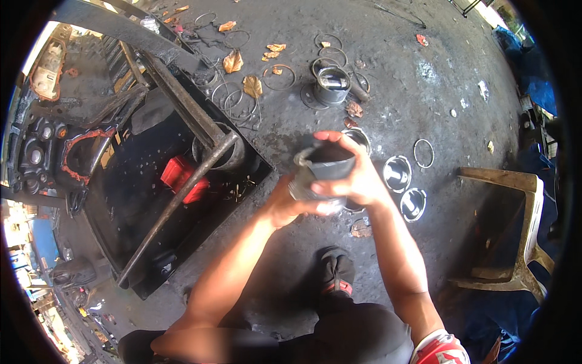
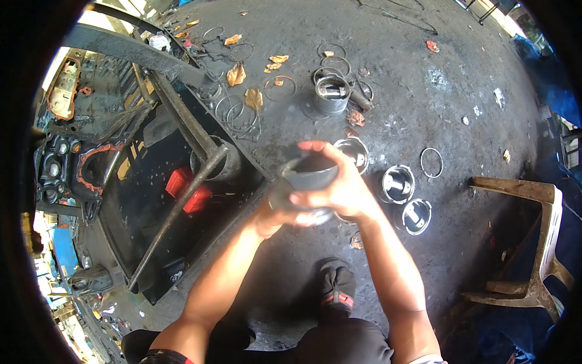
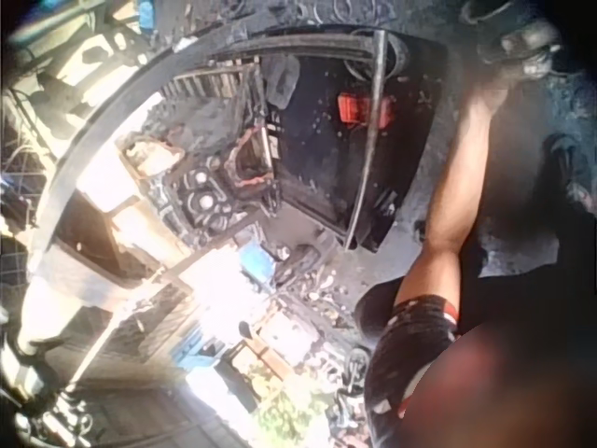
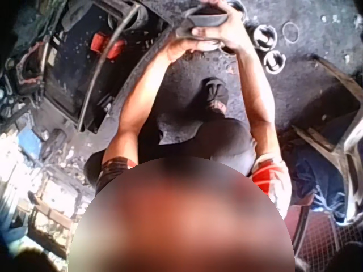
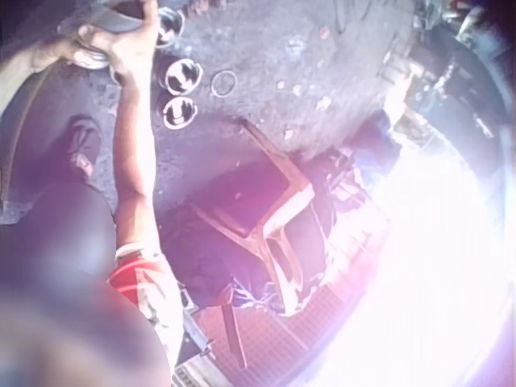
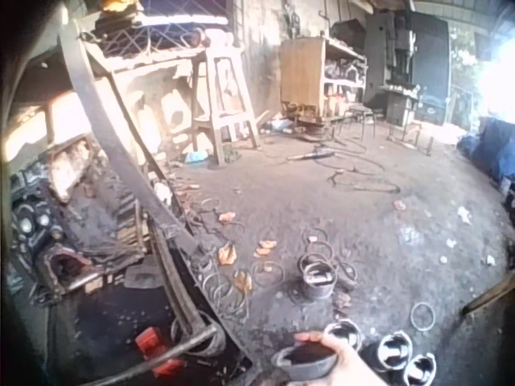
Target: The person removes a piston from an engine block, then uses a red scraper to clean the cylinder bore. They then pick up several pistons and rings from the floor, inspect them, and place them into the engine block one by one.
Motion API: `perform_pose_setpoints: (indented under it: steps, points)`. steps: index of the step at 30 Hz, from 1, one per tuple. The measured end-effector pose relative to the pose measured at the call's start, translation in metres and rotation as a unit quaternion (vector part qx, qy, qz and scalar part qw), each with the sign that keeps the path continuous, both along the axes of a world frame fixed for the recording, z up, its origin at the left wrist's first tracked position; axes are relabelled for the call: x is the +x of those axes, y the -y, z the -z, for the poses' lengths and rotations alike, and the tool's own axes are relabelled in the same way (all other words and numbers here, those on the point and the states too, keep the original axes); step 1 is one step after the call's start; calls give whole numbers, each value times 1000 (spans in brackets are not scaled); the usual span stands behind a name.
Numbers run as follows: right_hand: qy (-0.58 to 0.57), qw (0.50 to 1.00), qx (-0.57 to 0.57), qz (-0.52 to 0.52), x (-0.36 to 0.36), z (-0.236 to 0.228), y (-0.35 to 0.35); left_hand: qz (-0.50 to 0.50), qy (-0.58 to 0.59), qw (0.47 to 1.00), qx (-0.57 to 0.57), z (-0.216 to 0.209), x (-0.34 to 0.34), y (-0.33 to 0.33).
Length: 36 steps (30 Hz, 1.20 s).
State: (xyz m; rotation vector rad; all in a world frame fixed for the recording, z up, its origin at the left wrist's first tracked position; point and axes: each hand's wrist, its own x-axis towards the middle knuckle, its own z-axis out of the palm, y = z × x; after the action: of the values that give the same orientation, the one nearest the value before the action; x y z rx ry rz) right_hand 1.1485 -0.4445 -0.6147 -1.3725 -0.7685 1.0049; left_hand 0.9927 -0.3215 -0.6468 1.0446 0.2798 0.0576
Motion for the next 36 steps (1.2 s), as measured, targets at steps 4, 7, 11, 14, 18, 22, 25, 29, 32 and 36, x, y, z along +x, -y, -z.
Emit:
perform_pose_setpoints:
  steps: [4,7,11,14,18,22,25,29,32,36]
  points:
    - [-91,995,14,-45,4,3,1,45,-53,997,-16,0,-1,-1]
    - [-96,991,36,-85,6,3,-2,40,-5,999,-9,0,-1,1]
    - [4,993,-105,43,7,5,-7,-20,-98,991,88,0,-3,-2]
    - [-169,983,-28,-70,10,7,-8,61,-11,997,-49,-1,-6,-3]
    - [-10,996,-85,-3,9,9,-6,-30,-81,994,68,0,-4,8]
    - [22,997,-71,-23,7,10,-3,-53,-41,995,70,-1,-4,12]
    - [-135,988,9,-72,13,11,3,43,-52,998,11,-4,-8,7]
    - [-104,992,49,-61,17,12,5,-6,-26,1000,-10,-3,-8,11]
    - [-59,995,20,-76,17,9,2,-80,-21,997,15,3,-2,17]
    - [35,996,77,-18,47,6,-5,-116,4,991,67,15,6,12]
